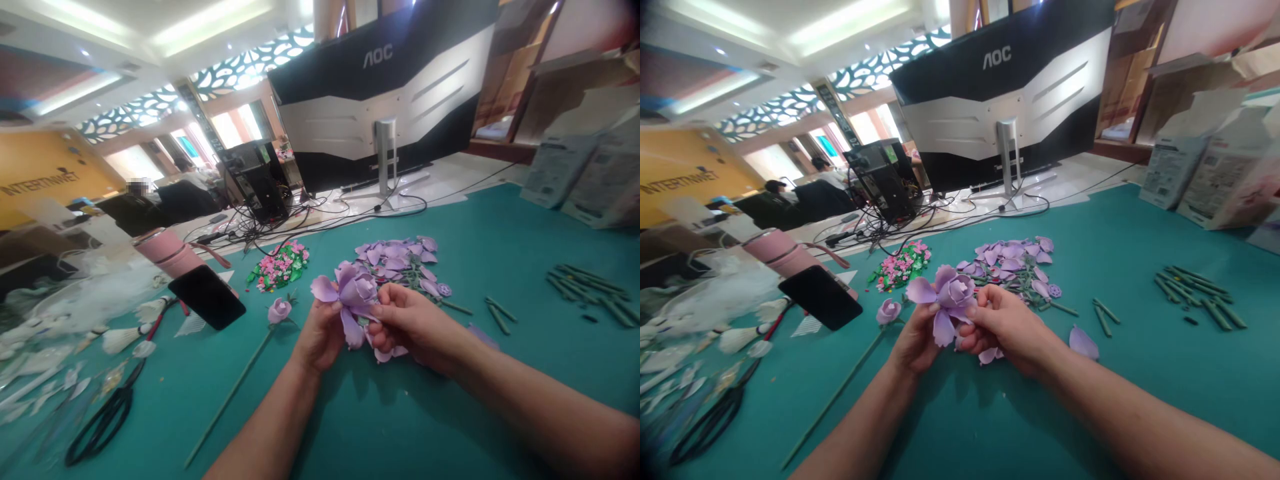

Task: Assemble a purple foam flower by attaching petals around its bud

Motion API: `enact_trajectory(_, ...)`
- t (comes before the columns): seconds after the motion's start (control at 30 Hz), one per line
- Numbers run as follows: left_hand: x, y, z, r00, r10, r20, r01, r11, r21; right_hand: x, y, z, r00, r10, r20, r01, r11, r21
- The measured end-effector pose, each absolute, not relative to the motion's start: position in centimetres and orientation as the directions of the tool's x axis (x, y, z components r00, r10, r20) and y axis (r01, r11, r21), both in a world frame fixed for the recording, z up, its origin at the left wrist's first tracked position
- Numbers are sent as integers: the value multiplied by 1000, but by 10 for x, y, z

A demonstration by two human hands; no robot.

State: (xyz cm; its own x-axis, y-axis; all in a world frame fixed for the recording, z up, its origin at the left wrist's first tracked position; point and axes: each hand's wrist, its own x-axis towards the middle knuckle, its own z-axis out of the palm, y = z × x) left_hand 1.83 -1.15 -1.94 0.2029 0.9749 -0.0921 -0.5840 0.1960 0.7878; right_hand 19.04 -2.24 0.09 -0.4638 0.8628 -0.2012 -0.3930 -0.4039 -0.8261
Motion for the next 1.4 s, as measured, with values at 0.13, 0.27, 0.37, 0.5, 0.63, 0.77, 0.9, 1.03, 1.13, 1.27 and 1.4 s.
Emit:
enact_trajectory(0.13,19,-11,-19,217,973,-75,-585,191,788,191,-21,1,-465,863,-199,-394,-403,-826)
enact_trajectory(0.27,16,-9,-20,223,973,-67,-576,187,796,190,-21,2,-463,863,-202,-373,-396,-839)
enact_trajectory(0.37,12,-7,-22,236,970,-64,-573,192,797,188,-23,3,-454,869,-195,-319,-363,-876)
enact_trajectory(0.5,7,-6,-22,299,953,-48,-548,213,809,189,-26,10,-469,865,-175,-214,-304,-928)
enact_trajectory(0.63,4,-5,-22,324,946,-2,-559,193,806,198,-28,16,-368,928,-57,-44,-79,-996)
enact_trajectory(0.77,4,-3,-26,299,954,2,-543,169,823,206,-30,17,-207,916,343,157,377,-913)
enact_trajectory(0.9,8,-5,-30,270,963,12,-545,143,826,207,-33,15,-212,792,573,341,609,-716)
enact_trajectory(1.03,10,-8,-29,260,965,22,-515,120,848,205,-33,11,-237,739,631,417,664,-621)
enact_trajectory(1.13,11,-8,-29,254,967,21,-513,116,850,204,-33,9,-245,717,652,444,681,-582)
enact_trajectory(1.27,12,-8,-28,246,969,38,-522,99,847,202,-32,6,-249,708,661,441,690,-573)
enact_trajectory(1.4,13,-8,-27,250,967,42,-509,95,856,201,-32,6,-257,693,673,431,706,-562)
